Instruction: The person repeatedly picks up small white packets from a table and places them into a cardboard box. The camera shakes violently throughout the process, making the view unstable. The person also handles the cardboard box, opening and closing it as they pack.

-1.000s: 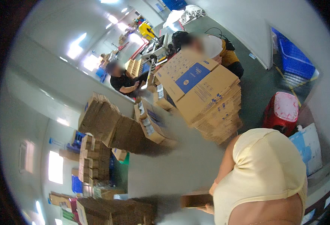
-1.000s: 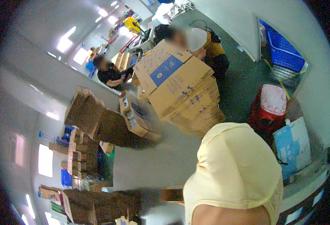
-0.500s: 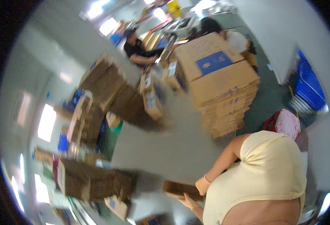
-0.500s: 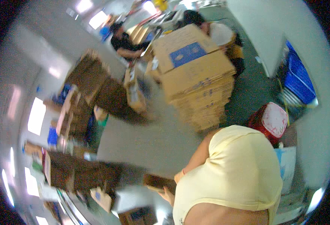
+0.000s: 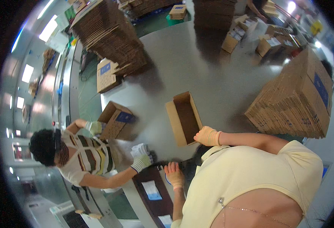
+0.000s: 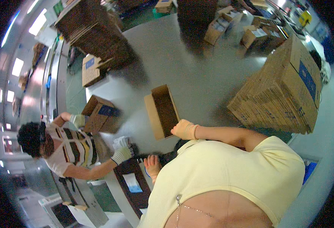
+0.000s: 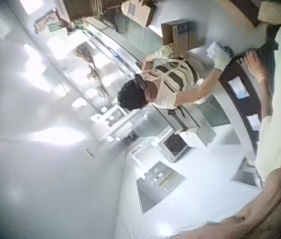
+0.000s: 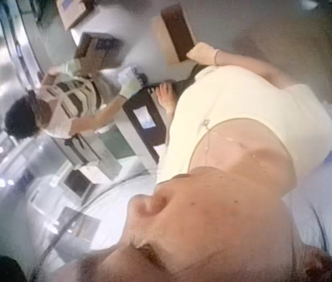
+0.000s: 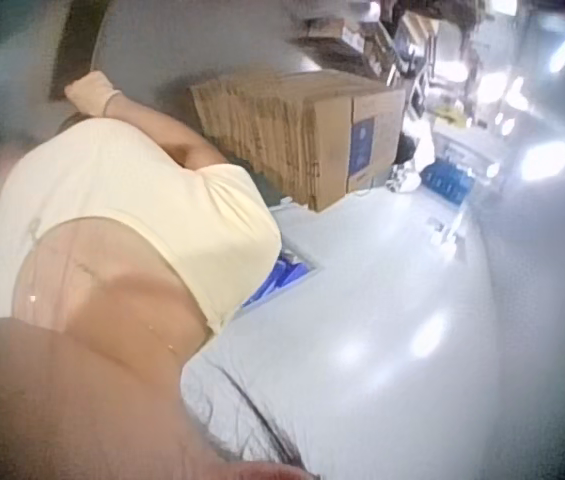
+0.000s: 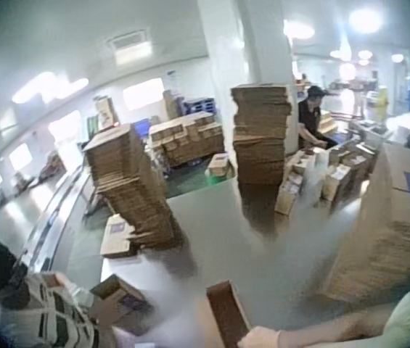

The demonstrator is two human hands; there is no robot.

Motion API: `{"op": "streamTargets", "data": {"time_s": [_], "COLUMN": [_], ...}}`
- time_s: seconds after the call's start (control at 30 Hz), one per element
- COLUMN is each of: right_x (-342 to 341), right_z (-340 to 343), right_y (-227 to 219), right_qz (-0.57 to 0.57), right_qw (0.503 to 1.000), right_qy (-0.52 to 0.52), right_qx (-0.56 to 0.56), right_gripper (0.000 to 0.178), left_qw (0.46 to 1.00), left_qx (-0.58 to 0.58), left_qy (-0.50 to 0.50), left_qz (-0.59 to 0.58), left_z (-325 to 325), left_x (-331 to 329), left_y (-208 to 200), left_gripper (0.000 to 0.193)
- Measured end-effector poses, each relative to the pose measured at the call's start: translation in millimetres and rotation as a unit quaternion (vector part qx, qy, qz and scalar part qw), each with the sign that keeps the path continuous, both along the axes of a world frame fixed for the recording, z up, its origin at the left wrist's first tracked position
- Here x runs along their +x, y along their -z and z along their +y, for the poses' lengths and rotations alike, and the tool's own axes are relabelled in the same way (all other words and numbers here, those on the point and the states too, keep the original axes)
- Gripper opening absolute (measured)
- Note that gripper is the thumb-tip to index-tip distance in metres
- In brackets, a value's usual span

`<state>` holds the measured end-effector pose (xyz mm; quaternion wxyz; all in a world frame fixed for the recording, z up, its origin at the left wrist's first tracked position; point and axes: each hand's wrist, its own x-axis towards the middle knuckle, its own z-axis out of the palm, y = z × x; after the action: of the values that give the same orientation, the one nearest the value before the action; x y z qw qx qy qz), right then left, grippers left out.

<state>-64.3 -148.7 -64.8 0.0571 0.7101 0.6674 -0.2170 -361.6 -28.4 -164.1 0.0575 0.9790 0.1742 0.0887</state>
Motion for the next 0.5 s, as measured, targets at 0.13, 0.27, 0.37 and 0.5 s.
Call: {"op": "streamTargets", "data": {"time_s": [0.13,0.27,0.37,0.5], "right_x": [-2.1,-0.6,-2.0,-4.3], "right_z": [2.1,3.6,7.5,8.8], "right_y": [-3.4,-5.8,-11.7,-11.6], "right_qz": [0.001,-0.013,-0.018,-0.022], "right_qw": [1.000,1.000,0.999,0.999], "right_qy": [0.002,-0.004,-0.010,-0.008], "right_qx": [-0.018,-0.026,-0.045,-0.035], "right_gripper": [0.012,0.012,0.013,0.014], "left_qw": [0.998,0.998,0.998,0.999], "left_qx": [-0.037,-0.030,-0.028,-0.019], "left_qy": [-0.039,-0.043,-0.048,-0.048], "left_qz": [0.034,0.037,0.021,0.016], "left_z": [-7.6,-5.7,-5.6,-6.5], "left_x": [8.1,11.4,10.0,12.7], "left_y": [-13.4,-4.3,3.8,-3.8], "left_gripper": [0.034,0.040,0.037,0.033]}}
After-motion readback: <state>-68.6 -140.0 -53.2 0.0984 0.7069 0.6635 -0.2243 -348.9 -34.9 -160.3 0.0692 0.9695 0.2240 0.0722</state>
